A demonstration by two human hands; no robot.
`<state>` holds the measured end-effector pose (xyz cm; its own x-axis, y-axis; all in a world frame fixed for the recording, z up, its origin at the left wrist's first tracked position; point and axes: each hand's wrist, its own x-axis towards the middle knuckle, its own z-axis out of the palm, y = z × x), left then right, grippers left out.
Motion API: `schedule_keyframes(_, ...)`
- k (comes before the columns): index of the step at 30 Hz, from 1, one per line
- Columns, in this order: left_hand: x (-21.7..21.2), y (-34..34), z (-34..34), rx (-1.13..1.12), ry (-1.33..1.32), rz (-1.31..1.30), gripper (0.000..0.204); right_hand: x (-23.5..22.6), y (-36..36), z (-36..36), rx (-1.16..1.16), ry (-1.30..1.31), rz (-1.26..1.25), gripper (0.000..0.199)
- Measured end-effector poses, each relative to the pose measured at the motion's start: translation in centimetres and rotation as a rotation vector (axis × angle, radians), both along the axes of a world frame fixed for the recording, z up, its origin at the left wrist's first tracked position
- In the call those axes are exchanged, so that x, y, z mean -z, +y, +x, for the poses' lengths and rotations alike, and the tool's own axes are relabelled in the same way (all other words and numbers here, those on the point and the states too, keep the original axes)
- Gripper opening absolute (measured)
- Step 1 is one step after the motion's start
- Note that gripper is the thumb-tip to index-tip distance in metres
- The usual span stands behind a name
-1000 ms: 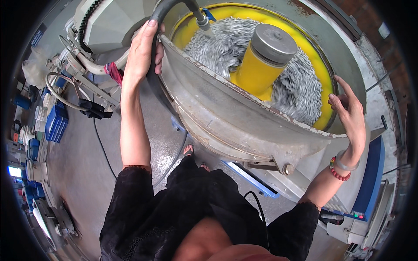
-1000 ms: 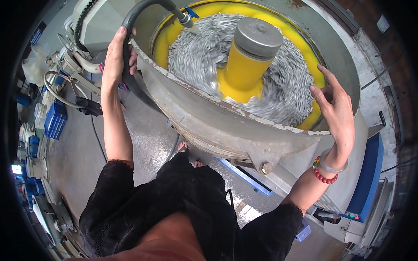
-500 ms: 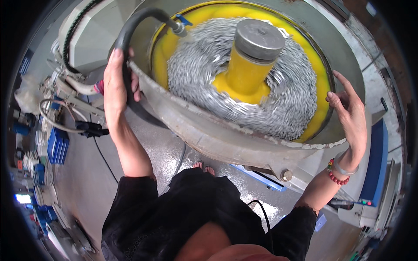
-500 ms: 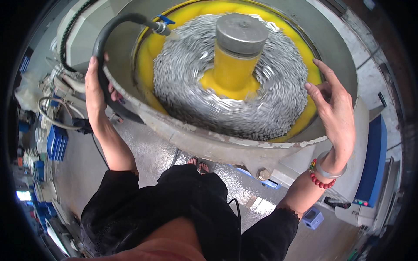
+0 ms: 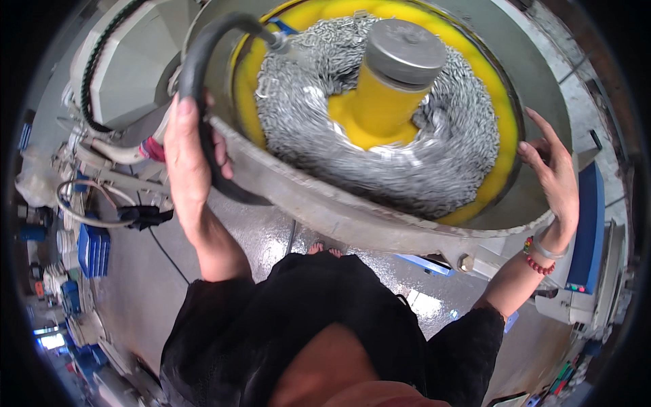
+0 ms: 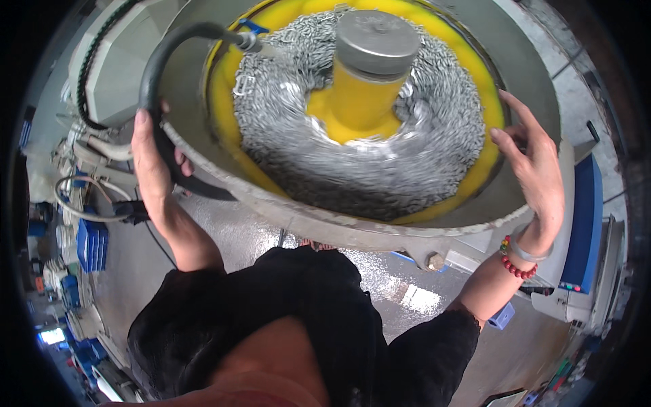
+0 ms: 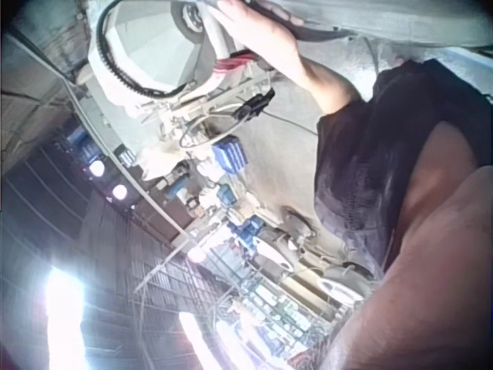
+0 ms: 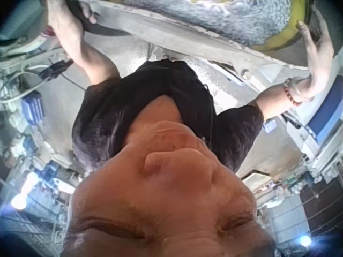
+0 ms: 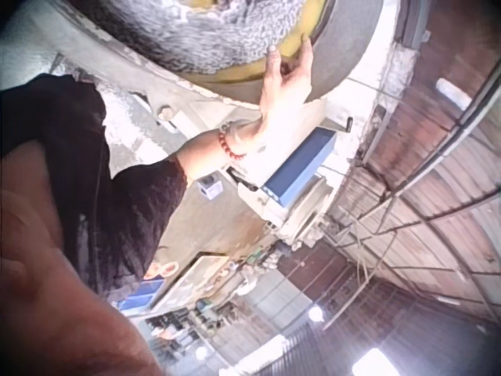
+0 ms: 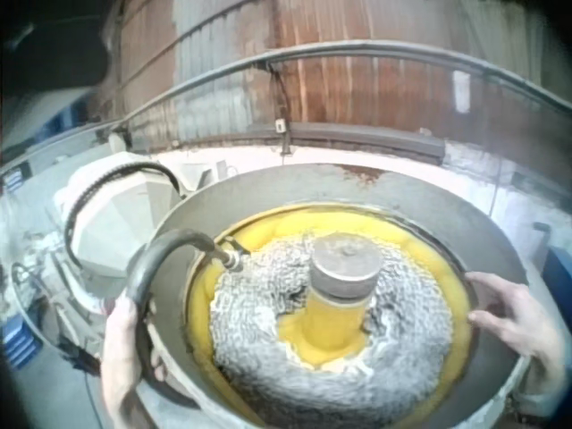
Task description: The person uses a hose to spray water into a rotating industrial machine containing a mop-like material. They repeatedly direct the water stream into the machine's interior and occasionally adjust the hose position.
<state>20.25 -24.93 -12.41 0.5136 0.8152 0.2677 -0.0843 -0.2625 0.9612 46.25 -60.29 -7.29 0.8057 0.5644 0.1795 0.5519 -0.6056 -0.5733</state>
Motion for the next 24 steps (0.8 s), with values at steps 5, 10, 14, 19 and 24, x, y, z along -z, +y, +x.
schedule_keyframes(5, -0.3, 0.3, -0.6, 0.074, 0.038, 0.062, 0.050, 0.2, -0.2, 0.3, -0.011, 0.004, -0.045, 0.053)
schedule_keyframes(10, -0.4, 0.4, -1.0, 0.100, 0.051, 0.068, 0.051, 0.2, -0.3, 0.7, -0.031, 0.041, -0.080, 0.053)
schedule_keyframes(14, -0.6, 0.4, -0.9, 0.083, 0.061, 0.097, 0.054, 0.1, -0.4, 0.8, -0.045, 0.048, -0.052, 0.053)
schedule_keyframes(19, -0.7, 0.5, -0.9, 0.104, 0.049, 0.106, 0.055, 0.2, -0.6, 0.9, -0.039, 0.041, -0.049, 0.054)
schedule_keyframes(24, -0.7, 0.5, -1.0, 0.102, 0.036, 0.078, 0.056, 0.2, -0.6, 1.1, -0.054, 0.072, -0.055, 0.056)
